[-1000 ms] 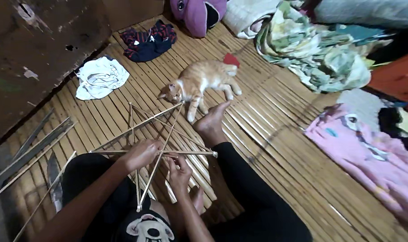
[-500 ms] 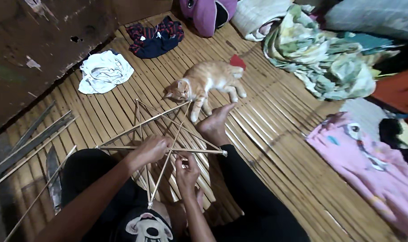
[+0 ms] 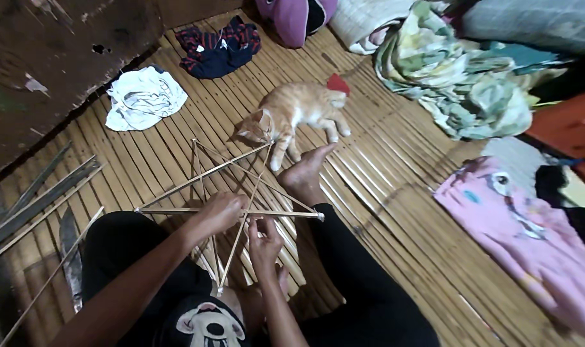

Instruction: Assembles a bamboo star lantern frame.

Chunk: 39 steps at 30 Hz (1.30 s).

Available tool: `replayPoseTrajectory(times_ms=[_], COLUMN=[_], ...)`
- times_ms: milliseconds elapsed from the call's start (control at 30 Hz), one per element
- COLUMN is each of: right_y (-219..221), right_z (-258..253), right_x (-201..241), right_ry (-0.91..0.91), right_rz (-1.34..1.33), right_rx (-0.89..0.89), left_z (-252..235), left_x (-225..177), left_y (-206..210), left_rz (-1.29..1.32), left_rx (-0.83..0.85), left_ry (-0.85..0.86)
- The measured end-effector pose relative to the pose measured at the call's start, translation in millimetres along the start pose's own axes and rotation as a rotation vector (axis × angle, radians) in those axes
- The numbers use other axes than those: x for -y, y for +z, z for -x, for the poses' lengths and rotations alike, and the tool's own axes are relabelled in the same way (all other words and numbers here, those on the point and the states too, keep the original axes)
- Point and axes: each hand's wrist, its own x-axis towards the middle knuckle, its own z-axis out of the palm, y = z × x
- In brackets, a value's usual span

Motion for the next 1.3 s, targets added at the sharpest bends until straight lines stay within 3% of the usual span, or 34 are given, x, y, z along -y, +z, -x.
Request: replayPoseTrajectory(times_ms=[167,467,733,900,1300], right_y=[-2.9,0.0,2.2,0.0,8.2], right_z=[-3.6,-2.2,-0.4,-1.2,-4.9], right_x=[1.4,2.4,-1.3,-2.6,-15.1], right_ry=[0.033,0.162,0.148,0.146,-0.09], right_rz=[0.012,-0.229,-0.285,-0.189,0.1], right_rx=[-0.01,-0.074,-0.081,-0.027,0.011], left_z=[-1.4,-2.1,-1.3,-2.3,3.0], left_x=[-4.0,-7.3,-9.7,-8.1,-8.0], left_y=[0.9,-0.4,-1.3,4.0,8.5], left_rz=[0.006,0.007,0.011,0.026,0.185], left_rx=[-0.014,-0.049,-0.03,-0.051,-0.135], left_ry=[-0.004,0.012,-0.021,-0.014,-0.079])
